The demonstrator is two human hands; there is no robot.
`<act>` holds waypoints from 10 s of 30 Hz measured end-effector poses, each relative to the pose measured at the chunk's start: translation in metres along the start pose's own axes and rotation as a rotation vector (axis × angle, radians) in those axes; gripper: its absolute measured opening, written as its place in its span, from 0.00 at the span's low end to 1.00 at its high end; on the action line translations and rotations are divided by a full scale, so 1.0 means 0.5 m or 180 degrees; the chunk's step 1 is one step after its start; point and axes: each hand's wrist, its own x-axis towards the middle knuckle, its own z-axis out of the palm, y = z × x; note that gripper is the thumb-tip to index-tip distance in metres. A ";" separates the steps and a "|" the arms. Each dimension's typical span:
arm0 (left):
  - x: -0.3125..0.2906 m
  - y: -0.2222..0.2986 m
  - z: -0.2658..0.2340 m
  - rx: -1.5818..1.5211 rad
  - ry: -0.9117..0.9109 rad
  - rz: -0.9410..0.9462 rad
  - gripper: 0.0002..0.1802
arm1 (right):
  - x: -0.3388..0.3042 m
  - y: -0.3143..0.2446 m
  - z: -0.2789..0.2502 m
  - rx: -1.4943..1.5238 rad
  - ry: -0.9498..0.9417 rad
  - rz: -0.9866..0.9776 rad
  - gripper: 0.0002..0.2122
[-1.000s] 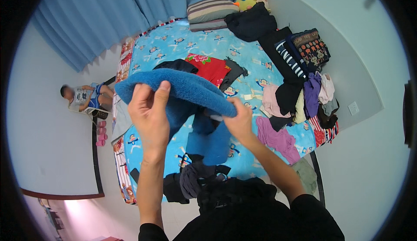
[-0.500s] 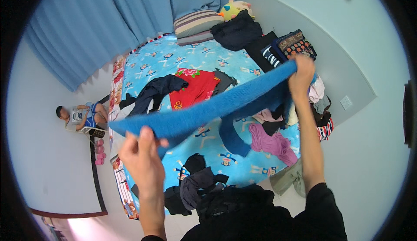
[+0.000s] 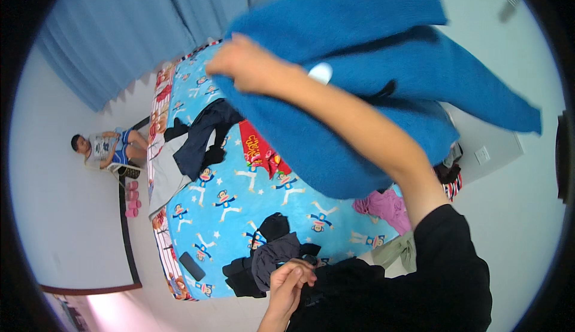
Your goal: The person folds a blue sweater, a pair of dark pants, and a pair of light-colored pants by hand on a bed and places each item into a closet.
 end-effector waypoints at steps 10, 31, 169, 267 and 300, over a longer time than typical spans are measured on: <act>0.165 -0.245 -0.478 0.0073 0.2274 -0.1044 0.09 | -0.400 -0.082 0.750 0.1476 -0.0451 0.1686 0.19; 0.779 -0.649 -0.474 0.0294 0.1700 -0.1253 0.16 | -1.061 0.001 0.889 0.2030 -0.1629 0.5066 0.22; 0.733 -0.117 -0.648 0.2126 0.2937 0.1306 0.12 | -0.843 -0.222 1.021 0.4829 -0.0957 0.3318 0.27; 0.730 -0.286 -0.810 0.1154 0.2424 -0.1356 0.49 | -0.982 0.175 0.834 0.3834 -0.2116 0.5729 0.40; -0.205 -0.399 0.085 0.2938 0.0802 0.1275 0.54 | -0.774 -0.563 0.043 0.5751 -0.1610 0.3734 0.35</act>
